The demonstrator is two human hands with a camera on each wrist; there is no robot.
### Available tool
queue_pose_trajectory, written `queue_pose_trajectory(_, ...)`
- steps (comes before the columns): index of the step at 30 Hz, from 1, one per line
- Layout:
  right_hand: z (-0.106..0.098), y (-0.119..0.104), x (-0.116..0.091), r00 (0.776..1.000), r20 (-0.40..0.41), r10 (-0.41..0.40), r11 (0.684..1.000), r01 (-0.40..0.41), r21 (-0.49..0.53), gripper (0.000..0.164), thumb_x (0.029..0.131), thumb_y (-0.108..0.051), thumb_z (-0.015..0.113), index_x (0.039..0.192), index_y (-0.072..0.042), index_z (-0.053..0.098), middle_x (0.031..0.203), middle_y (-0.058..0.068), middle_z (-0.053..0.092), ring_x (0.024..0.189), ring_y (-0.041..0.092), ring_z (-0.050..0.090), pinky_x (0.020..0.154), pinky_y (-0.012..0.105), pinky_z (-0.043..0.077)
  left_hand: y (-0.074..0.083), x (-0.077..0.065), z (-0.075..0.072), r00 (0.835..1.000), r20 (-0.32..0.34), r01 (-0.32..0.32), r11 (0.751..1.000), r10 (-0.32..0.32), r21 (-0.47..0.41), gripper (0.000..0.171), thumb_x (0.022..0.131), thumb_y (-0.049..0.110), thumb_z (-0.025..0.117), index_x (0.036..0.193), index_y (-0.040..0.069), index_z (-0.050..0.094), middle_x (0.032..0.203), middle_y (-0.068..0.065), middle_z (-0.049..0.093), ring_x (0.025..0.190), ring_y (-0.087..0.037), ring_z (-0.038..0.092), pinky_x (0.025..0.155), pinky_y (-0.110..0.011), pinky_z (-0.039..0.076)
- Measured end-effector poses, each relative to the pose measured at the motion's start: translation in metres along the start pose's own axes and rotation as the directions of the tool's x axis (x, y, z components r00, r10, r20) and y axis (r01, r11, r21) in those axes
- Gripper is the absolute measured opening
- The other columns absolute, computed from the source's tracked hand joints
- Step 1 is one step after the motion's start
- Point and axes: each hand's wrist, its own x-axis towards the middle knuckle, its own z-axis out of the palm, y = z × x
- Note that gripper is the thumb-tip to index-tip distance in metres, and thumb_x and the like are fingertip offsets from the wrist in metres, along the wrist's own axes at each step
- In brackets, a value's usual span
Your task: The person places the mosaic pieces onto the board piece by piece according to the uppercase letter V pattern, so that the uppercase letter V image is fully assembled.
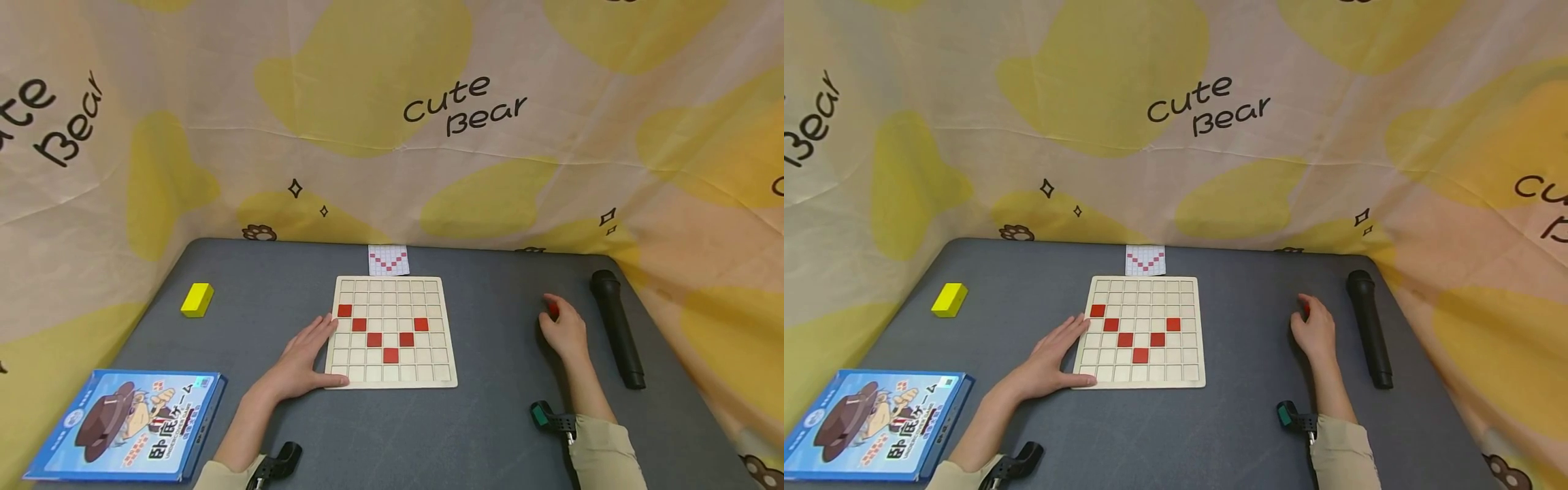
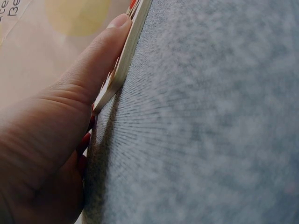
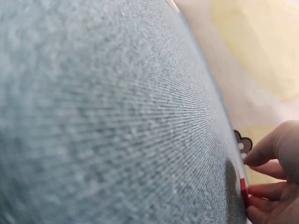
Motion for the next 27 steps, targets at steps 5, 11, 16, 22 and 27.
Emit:
queue_pose_trajectory(5,0.001,-0.003,-0.003,1.0,0.026,0.001,1.0,-0.002,0.008,0.047,0.088,-0.002,0.051,0.135,0.003,0.052,0.121,0.028,0.059,0.11,0.043,0.054,0.099,0.057,0.033,0.0,0.0,0.0,1.0,-0.003,-0.001,1.0,0.001,0.002,0.108,0.073,0.055,0.081,0.153,0.005,0.03,0.16,-0.013,0.022,0.146,-0.036,0.016,0.109,-0.063,0.018)
queue_pose_trajectory(11,0.004,-0.007,-0.007,0.997,0.011,-0.079,0.997,0.079,0.014,0.04,0.087,0.0,0.062,0.127,0.003,0.059,0.112,0.028,0.063,0.1,0.042,0.061,0.092,0.056,0.04,0.001,0.0,0.0,1.0,0.0,0.003,1.0,-0.003,0.004,0.107,0.073,0.054,0.081,0.153,0.005,0.03,0.16,-0.013,0.022,0.146,-0.036,0.016,0.109,-0.063,0.018)
queue_pose_trajectory(16,0.006,-0.007,-0.009,0.994,-0.013,-0.111,0.994,0.111,0.0,0.038,0.086,-0.004,0.069,0.122,0.004,0.062,0.109,0.027,0.063,0.096,0.039,0.059,0.085,0.052,0.041,0.0,0.0,0.0,1.0,0.001,0.0,1.0,0.0,0.003,0.107,0.073,0.055,0.08,0.153,0.005,0.03,0.16,-0.013,0.022,0.146,-0.036,0.016,0.109,-0.063,0.018)
queue_pose_trajectory(22,0.008,-0.007,-0.007,0.99,-0.03,-0.135,0.991,0.134,-0.028,0.034,0.085,-0.008,0.07,0.117,0.004,0.065,0.106,0.024,0.065,0.096,0.037,0.057,0.084,0.051,0.039,-0.001,0.0,0.001,1.0,-0.001,-0.001,1.0,0.001,0.003,0.107,0.073,0.055,0.08,0.153,0.005,0.03,0.16,-0.013,0.022,0.146,-0.036,0.016,0.109,-0.063,0.018)
queue_pose_trajectory(27,0.013,-0.012,-0.008,0.99,-0.024,-0.138,0.99,0.138,-0.018,0.032,0.085,-0.01,0.071,0.115,0.001,0.068,0.104,0.022,0.066,0.094,0.036,0.058,0.083,0.05,0.04,-0.001,0.0,0.001,1.0,-0.004,-0.002,1.0,0.002,0.001,0.108,0.072,0.056,0.08,0.153,0.005,0.03,0.16,-0.013,0.022,0.146,-0.036,0.016,0.109,-0.063,0.018)
